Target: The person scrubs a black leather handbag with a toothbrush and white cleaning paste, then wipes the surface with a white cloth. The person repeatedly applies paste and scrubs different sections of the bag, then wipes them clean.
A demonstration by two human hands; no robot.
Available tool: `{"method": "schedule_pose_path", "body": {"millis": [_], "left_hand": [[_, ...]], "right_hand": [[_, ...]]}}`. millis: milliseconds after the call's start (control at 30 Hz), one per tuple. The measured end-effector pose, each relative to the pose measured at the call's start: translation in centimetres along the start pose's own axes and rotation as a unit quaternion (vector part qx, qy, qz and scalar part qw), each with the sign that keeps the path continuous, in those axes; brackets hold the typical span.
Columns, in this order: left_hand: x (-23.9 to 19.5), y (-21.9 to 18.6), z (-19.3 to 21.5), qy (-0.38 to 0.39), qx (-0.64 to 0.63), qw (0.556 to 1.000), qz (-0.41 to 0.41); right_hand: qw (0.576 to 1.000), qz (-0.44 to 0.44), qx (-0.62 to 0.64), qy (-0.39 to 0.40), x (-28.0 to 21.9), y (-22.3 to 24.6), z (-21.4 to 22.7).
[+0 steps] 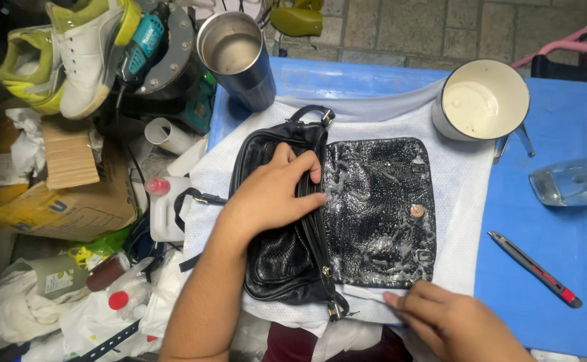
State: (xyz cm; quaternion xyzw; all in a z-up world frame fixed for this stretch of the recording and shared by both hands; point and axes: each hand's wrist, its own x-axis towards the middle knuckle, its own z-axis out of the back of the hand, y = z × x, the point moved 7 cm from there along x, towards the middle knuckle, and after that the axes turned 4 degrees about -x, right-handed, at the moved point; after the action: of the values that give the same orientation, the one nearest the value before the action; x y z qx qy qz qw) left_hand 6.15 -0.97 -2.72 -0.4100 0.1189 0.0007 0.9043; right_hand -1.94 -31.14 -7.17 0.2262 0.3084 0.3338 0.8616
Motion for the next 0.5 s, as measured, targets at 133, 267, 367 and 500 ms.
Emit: {"method": "schedule_pose_path", "body": {"millis": [133,267,367,500], "left_hand": [[0.2,-0.9,0.0,-0.021,0.007,1.0,0.006],[-0.1,-0.9,-0.3,-0.019,0.009,1.0,0.003],[0.1,-0.2,-0.3,-0.01,0.004,1.0,0.0],[0.2,0.1,-0.6,0.007,-0.005,1.0,-0.008]], "right_hand": [[0.996,0.075,-0.017,-0.044,0.7,-4.6,0.9],[0.991,0.099,0.006,-0.088,1.8,-9.5,0.4],[0.98,0.039,-0.051,-0.188,3.6,-10.8,0.1],[0.974,-0.165,-0.151,0.035,8.5,-11.3,-3.7]]}}
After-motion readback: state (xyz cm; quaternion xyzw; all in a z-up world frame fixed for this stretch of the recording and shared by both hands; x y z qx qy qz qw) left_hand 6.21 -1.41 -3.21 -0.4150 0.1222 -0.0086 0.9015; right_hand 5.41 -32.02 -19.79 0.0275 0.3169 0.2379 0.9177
